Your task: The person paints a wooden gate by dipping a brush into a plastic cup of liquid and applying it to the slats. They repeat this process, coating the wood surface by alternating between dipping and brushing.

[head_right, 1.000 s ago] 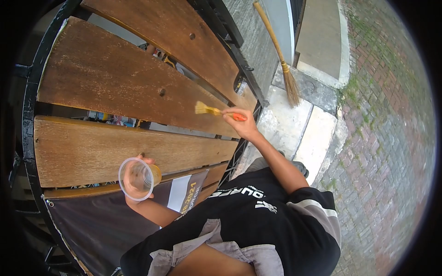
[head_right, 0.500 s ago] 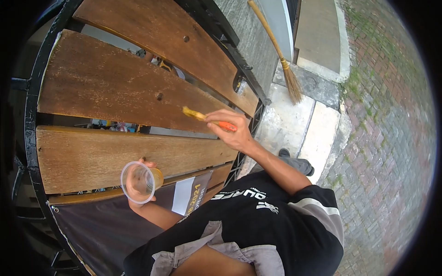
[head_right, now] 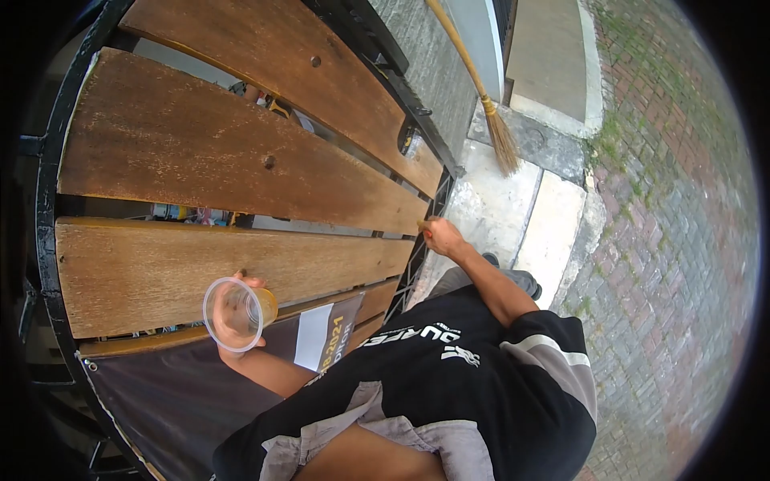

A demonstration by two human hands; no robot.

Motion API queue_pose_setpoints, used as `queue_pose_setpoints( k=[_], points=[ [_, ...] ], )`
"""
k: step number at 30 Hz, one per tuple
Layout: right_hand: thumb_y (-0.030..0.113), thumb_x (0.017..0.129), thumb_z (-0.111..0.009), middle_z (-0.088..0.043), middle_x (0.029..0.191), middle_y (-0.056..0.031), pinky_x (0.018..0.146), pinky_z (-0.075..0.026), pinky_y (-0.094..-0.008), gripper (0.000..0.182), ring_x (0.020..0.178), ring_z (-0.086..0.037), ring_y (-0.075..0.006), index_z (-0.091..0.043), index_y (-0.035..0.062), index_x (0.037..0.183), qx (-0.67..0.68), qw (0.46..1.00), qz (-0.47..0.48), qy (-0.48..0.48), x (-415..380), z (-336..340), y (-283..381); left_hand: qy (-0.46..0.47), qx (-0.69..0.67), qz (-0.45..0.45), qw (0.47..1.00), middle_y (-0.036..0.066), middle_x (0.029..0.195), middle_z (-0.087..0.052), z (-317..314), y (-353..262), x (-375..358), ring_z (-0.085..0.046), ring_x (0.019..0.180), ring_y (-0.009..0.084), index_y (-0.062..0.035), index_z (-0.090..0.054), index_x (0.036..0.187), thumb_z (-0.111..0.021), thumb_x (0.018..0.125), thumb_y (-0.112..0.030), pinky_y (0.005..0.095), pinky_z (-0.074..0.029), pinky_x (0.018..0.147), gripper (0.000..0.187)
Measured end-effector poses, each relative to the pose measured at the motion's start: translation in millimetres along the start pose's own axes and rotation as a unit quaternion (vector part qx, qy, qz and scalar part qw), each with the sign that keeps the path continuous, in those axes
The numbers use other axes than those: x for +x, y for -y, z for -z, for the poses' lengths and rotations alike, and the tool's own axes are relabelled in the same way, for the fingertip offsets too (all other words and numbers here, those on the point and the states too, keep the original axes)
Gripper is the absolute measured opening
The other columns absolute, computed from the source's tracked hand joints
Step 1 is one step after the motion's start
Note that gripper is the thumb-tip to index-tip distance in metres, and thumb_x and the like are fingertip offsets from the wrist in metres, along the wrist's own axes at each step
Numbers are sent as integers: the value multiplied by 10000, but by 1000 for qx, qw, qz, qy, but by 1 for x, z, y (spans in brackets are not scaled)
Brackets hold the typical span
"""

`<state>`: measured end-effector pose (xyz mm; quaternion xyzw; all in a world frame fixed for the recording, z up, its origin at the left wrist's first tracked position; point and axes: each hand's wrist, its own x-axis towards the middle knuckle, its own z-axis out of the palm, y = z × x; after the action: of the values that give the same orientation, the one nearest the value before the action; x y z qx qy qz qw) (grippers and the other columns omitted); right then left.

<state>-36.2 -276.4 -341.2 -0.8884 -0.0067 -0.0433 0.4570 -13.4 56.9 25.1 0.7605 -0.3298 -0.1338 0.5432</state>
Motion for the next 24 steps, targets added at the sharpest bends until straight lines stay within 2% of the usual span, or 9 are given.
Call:
queue_pose_setpoints(
  k=[4,7,11,13,15,18,21,23,24],
  points=[
    [0,820,-614,-671,988,-205,770,-535,-405,158,877,-659,-377,-698,14,954,137,975,52,-164,11,7,36,-9,17,4,1000,177,1215,-578,3,-2,-3,-555,1153,316,20,-391,1408,-990,425,-354,451,-410,1015,1211],
    [-16,828,-648,-675,1045,-200,813,-543,-385,169,927,-669,-351,-694,15,988,219,948,103,-205,25,61,119,-14,16,-5,1000,177,1210,-582,-2,0,1,-560,1147,311,20,-397,1404,-986,427,-379,449,-411,1013,1209],
    [-39,807,-687,-683,1090,-165,878,-546,-387,195,1018,-675,-295,-696,9,995,258,906,196,-272,20,93,176,-27,11,4,1000,174,1215,-578,-3,-2,0,-558,1148,310,26,-399,1401,-984,431,-389,447,-418,1004,1207],
    [-43,802,-697,-671,1105,-145,927,-531,-399,223,1017,-666,-303,-685,26,1014,185,891,292,-296,23,91,176,-21,12,1,1000,173,1218,-576,-2,-3,0,-556,1151,310,29,-397,1403,-984,431,-384,446,-421,1000,1208],
    [-65,790,-682,-664,1117,-168,968,-517,-433,255,1069,-652,-311,-678,30,1027,169,898,306,-269,25,65,144,-17,15,-2,1000,172,1222,-574,-1,-3,1,-554,1153,311,32,-394,1404,-985,431,-378,445,-424,997,1210],
    [-27,805,-642,-667,1046,-152,917,-520,-444,184,969,-658,-338,-678,26,978,98,928,266,-243,18,24,90,2,22,-13,1000,172,1226,-572,-1,-3,3,-552,1156,312,36,-390,1408,-986,432,-362,445,-429,993,1210],
    [-6,804,-611,-663,1019,-167,882,-515,-446,180,936,-641,-368,-674,30,969,89,968,174,-154,4,-9,37,-12,7,4,1000,173,1231,-571,-2,-3,1,-551,1158,313,31,-390,1412,-987,430,-350,448,-426,997,1210],
    [2,810,-604,-663,1025,-178,888,-495,-422,188,944,-624,-376,-668,30,984,76,996,34,-1,2,-11,22,-10,12,1,1000,173,1232,-571,-2,-2,3,-552,1159,313,30,-390,1412,-987,429,-350,448,-425,999,1211],
    [2,810,-604,-663,1025,-178,888,-495,-422,188,944,-624,-376,-668,30,984,75,997,35,-3,4,-9,24,-8,14,0,1000,173,1232,-572,-1,-4,4,-552,1159,313,29,-390,1412,-987,429,-350,448,-425,1000,1211]
  ],
)
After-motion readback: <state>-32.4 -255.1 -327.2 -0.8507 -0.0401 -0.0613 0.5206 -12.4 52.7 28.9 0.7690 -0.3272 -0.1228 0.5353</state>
